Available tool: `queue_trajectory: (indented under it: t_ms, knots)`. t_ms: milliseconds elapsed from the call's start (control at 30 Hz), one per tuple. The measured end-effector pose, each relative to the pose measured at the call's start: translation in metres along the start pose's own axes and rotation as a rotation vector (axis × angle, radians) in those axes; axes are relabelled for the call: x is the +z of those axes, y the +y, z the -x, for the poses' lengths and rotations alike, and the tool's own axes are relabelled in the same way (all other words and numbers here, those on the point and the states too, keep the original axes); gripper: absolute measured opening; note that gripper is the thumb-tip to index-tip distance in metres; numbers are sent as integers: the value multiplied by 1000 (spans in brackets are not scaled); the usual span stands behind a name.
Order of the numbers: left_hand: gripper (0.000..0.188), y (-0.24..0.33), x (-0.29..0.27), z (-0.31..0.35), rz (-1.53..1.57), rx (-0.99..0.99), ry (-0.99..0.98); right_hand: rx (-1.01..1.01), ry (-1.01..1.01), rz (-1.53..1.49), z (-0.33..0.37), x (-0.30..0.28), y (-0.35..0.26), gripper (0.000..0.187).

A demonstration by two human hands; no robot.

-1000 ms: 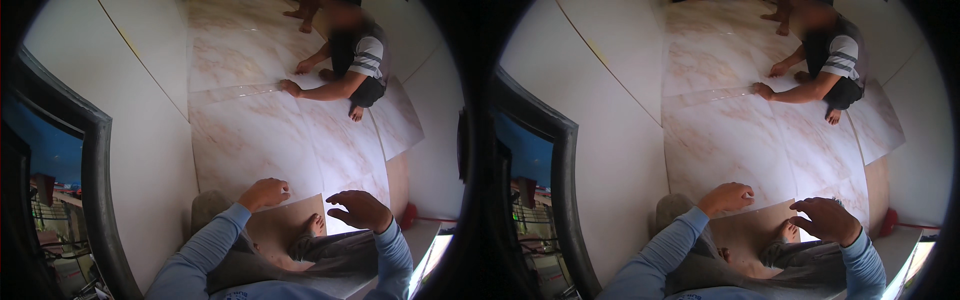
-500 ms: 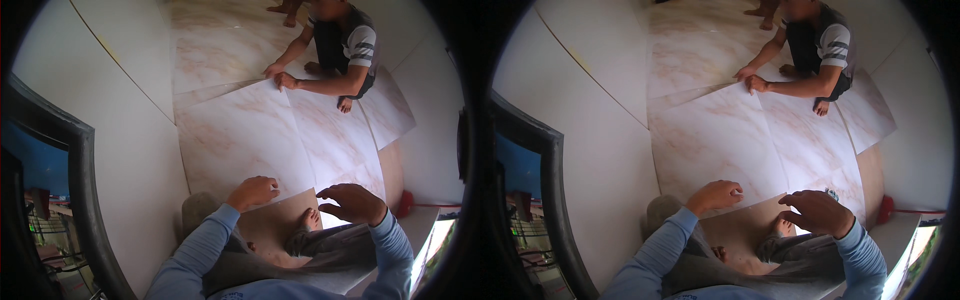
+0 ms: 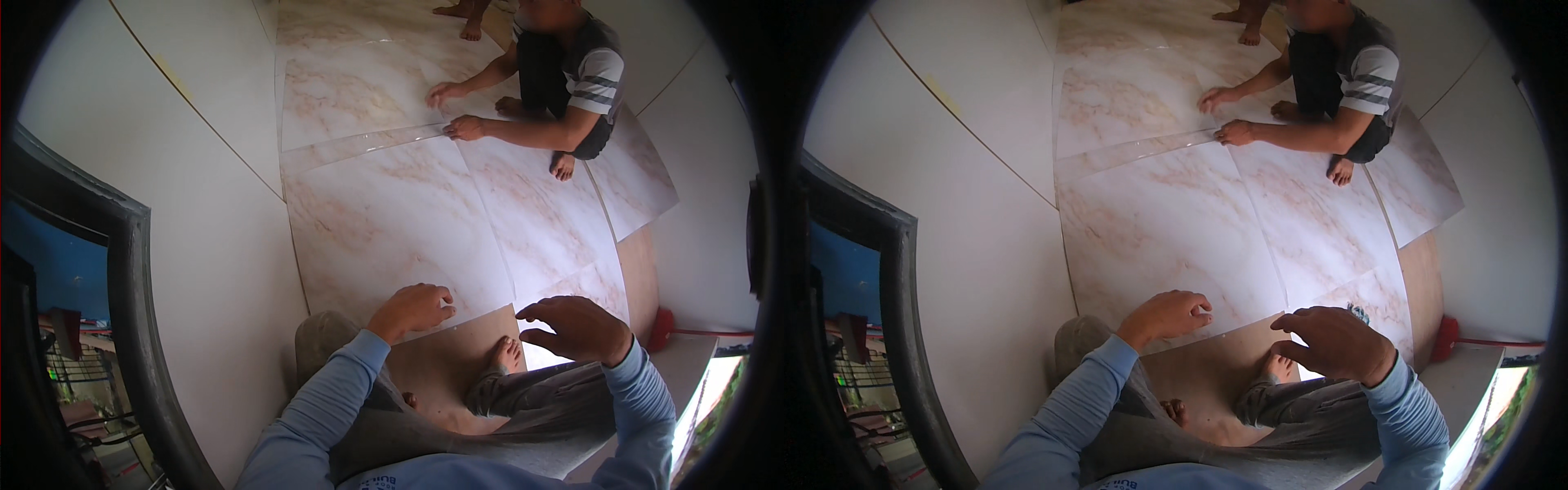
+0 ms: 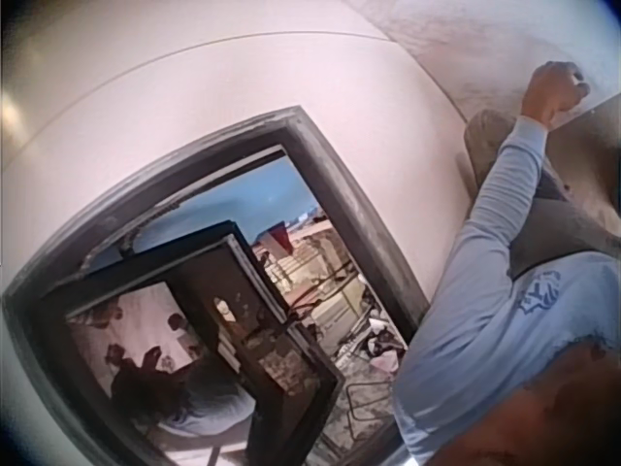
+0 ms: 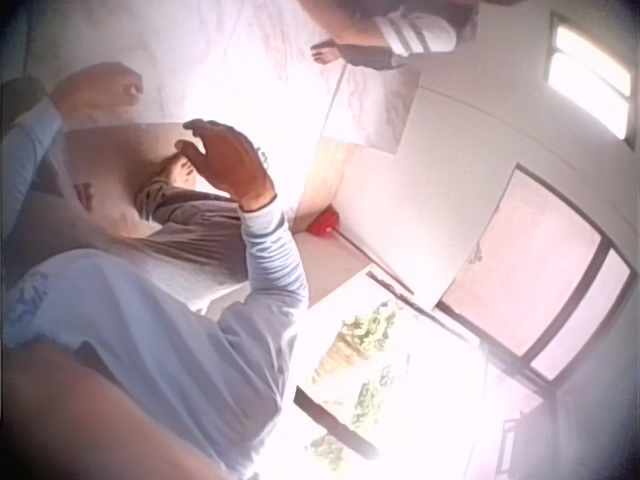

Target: The person installs marble-patterned adhesive flooring sheets on a floor by peeling back the plastic film and smoothing the sheets down by hand and with a cloth.

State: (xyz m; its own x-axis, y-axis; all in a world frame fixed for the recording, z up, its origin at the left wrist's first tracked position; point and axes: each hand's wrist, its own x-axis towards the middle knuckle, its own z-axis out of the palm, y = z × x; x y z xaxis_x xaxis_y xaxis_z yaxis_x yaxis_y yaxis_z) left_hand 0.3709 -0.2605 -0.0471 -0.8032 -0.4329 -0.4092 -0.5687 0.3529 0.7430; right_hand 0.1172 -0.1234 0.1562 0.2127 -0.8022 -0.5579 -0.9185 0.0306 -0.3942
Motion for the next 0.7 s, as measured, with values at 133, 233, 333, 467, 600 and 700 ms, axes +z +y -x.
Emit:
queue_trajectory:
  t_ms: [133, 233, 333, 467, 600, 700]
  knots:
    - [44, 4, 0, -1, -5, -7, -11, -3, 9, 0, 2, 3, 4, 48]
    - [44, 6, -1, -2, -9, -5, -12, -4, 4, 4, 4, 1, 4, 48]
    - [45, 6, -1, -2, -10, -10, -17, 4, -9, -9, 4, 1, 4, 49]
    - [45, 5, 0, -2, -10, -14, -22, -4, 3, -13, 4, 2, 5, 48]
    - [45, 5, -2, -1, -8, -7, -18, 4, -7, -17, 4, 3, 4, 47]
    - [45, 4, -1, -1, -2, -15, -17, 6, -7, -26, 2, -1, 2, 47]
